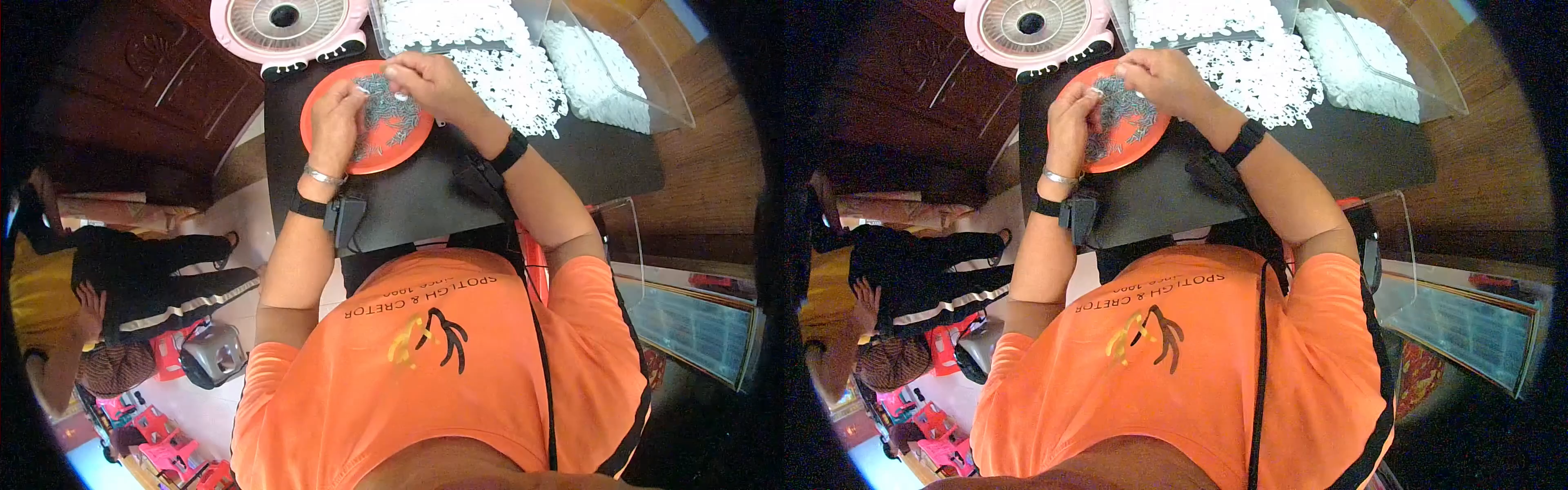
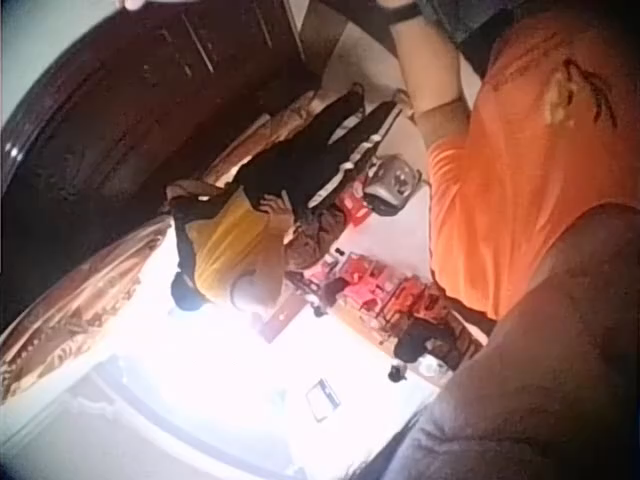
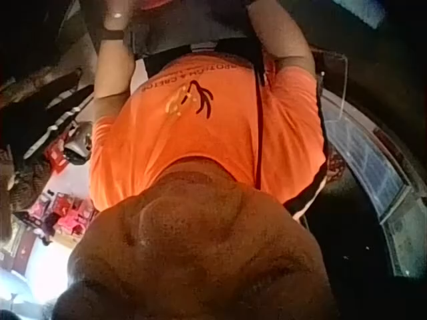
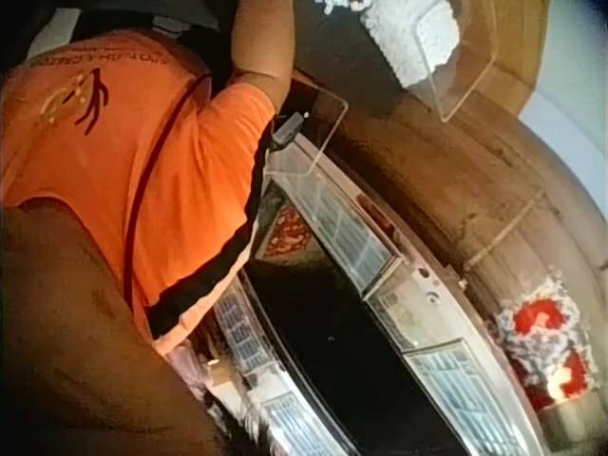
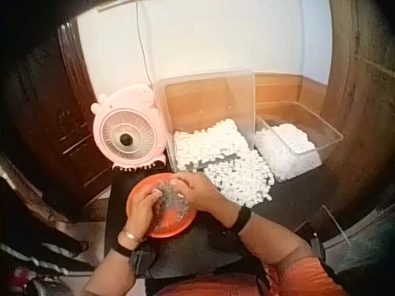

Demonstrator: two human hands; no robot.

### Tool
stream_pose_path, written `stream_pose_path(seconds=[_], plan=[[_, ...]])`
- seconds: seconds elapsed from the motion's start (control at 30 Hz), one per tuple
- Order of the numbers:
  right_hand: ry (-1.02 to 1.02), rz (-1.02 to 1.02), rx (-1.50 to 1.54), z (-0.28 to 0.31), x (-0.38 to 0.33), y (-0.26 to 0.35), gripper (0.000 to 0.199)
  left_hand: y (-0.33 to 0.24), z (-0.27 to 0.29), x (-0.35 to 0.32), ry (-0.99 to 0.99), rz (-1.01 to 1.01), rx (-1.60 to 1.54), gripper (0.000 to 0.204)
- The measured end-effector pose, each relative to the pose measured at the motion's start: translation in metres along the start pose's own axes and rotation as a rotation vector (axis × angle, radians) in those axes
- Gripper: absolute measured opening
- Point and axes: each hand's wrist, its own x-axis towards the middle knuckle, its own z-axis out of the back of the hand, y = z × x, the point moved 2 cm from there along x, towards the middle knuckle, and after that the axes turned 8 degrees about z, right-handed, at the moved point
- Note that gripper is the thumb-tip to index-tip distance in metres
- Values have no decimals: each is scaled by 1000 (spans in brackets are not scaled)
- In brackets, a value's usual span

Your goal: Manually inserting small metal pins into white plastic components at a workstation.

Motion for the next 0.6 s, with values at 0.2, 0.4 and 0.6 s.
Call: stream_pose_path(seconds=[0.2, 0.4, 0.6], plan=[[-80, 152, -344, 5, -3, -12, 22, -2, 14, 7, -101, 43, -207, 17], [75, 390, -1007, -9, -6, -8, 22, 1, 15, 7, -82, 60, -202, 16], [34, 377, -1098, -8, -7, -8, 22, -2, 9, 4, -73, 40, -171, 16]])
